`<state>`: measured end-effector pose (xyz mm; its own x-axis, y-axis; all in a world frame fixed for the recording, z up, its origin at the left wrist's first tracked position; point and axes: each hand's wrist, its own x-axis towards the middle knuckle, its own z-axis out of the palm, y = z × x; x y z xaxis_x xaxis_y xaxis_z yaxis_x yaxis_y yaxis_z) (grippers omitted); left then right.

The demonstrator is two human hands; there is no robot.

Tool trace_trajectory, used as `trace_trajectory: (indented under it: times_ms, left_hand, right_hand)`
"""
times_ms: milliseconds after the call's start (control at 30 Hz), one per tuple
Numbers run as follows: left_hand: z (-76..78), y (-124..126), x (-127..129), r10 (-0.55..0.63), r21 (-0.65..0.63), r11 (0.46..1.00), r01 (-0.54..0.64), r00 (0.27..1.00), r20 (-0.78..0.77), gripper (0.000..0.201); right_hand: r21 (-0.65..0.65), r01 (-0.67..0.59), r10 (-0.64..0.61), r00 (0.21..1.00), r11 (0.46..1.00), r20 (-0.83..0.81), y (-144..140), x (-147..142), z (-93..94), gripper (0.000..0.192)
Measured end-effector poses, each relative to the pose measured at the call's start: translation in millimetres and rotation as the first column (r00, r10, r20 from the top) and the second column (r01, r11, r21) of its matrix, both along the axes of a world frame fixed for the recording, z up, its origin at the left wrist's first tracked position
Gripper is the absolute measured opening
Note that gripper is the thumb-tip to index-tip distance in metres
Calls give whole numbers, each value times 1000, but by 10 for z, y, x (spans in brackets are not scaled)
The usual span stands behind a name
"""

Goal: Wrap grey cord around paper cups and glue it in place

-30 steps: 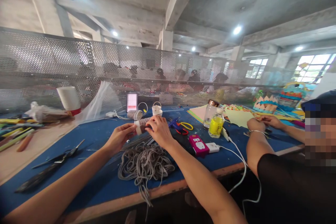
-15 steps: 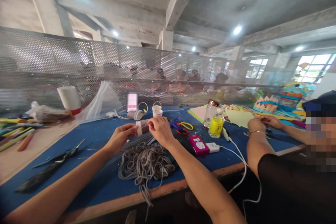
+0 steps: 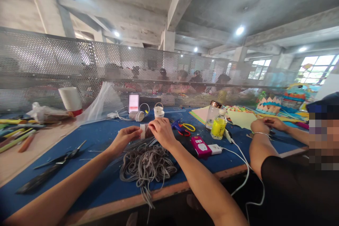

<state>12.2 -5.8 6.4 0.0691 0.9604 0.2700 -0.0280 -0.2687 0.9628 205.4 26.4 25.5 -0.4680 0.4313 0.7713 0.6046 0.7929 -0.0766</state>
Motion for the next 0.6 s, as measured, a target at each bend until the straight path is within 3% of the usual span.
trace_trajectory:
  times_ms: [233,600]
  left_hand:
    - [21,-28,17,-26,4,1000,27,994,-107,28]
    - [23,-26,23,-55,18,998,58,989,-140,29]
  right_hand:
    - [-5,4,-4,1000,1000,-6,-17,-5,1,13]
    - [-6,35,-35,999,999,-9,16,-8,-13,13]
